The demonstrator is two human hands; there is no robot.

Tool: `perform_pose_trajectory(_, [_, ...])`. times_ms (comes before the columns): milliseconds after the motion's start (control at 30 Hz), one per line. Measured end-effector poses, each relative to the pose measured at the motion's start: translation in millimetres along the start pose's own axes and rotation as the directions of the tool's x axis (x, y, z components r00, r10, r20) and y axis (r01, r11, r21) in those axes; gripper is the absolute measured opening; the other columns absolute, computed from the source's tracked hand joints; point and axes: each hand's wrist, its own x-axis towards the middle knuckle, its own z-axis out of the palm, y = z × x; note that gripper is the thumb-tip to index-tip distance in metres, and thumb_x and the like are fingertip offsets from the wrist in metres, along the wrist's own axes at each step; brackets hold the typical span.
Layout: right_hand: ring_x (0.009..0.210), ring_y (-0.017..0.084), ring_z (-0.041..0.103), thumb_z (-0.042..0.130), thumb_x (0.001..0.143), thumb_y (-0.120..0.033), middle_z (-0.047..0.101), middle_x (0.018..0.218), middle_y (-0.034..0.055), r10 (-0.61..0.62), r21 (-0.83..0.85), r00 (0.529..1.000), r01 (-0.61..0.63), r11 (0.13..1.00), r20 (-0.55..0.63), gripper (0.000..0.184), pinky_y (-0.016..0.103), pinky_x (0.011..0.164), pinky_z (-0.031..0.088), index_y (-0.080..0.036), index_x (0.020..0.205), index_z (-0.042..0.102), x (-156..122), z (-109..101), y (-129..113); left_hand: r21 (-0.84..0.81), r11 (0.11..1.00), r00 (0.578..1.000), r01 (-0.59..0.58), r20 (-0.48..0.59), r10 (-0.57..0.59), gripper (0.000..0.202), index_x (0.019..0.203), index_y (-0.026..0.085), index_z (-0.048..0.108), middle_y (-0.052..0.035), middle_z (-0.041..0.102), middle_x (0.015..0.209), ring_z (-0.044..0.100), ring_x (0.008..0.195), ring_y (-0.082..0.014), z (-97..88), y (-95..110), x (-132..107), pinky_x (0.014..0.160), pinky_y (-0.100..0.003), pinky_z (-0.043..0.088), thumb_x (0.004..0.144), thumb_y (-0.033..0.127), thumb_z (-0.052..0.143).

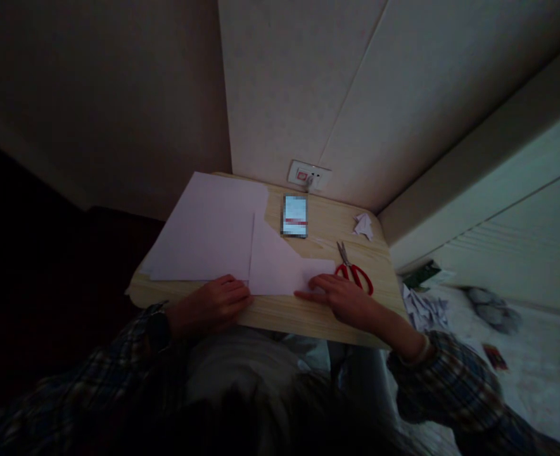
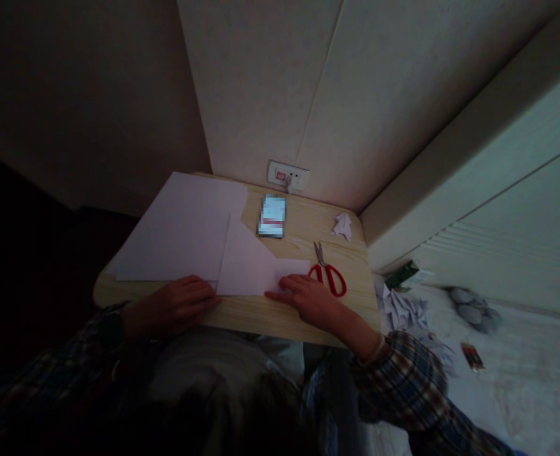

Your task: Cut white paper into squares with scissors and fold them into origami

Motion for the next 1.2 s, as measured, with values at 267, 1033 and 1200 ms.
perform_pose_trajectory(267, [0.1, 0.025, 0.059, 0.042, 0.081, 0.005, 0.061, 0.113, 0.011, 0.022, 0.022, 1.0, -0.022, 1.0, -0.01, 0.069, 0.04, 0.083, 0.05, -0.03, 0.14, 0.046, -2, -2, -3, -0.026, 0.998, 0.997, -0.049, -0.064, 0.047, 0.015, 0.099, 0.01, 0.062, -0.0101, 0.066, 0.091, 0.059, 0.082, -0.0217, 23.4, 11, 40, 0.074, -0.033, 0.05, 0.09, 0.01, 0.05])
perform_pose_trajectory(1033, [0.094, 0.022, 0.053, 0.045, 0.089, -0.005, 0.06, 0.111, 0.0092, -0.046, 0.005, 0.998, 0.046, 0.999, -0.049, 0.054, 0.033, 0.075, 0.043, -0.026, 0.139, 0.045, 20, -5, -21, -0.037, 0.999, 0.989, -0.027, -0.143, 0.021, 0.021, 0.105, 0.012, 0.061, -0.009, 0.067, 0.09, 0.061, 0.08, -0.0196, 16.4, -7, 1, 0.072, -0.03, 0.052, 0.093, 0.011, 0.044])
perform_pose_trajectory(1200, [0.098, 0.024, 0.056, 0.042, 0.087, -0.003, 0.06, 0.122, 0.0104, -0.025, 0.003, 0.999, 0.025, 1.0, -0.03, 0.056, 0.036, 0.076, 0.046, -0.026, 0.138, 0.047, 4, -6, -12, -0.057, 0.998, 0.992, -0.032, -0.121, 0.025, 0.026, 0.109, 0.015, 0.061, -0.0086, 0.068, 0.092, 0.062, 0.083, -0.0189, 16.5, -9, -1, 0.075, -0.03, 0.052, 0.093, 0.01, 0.041])
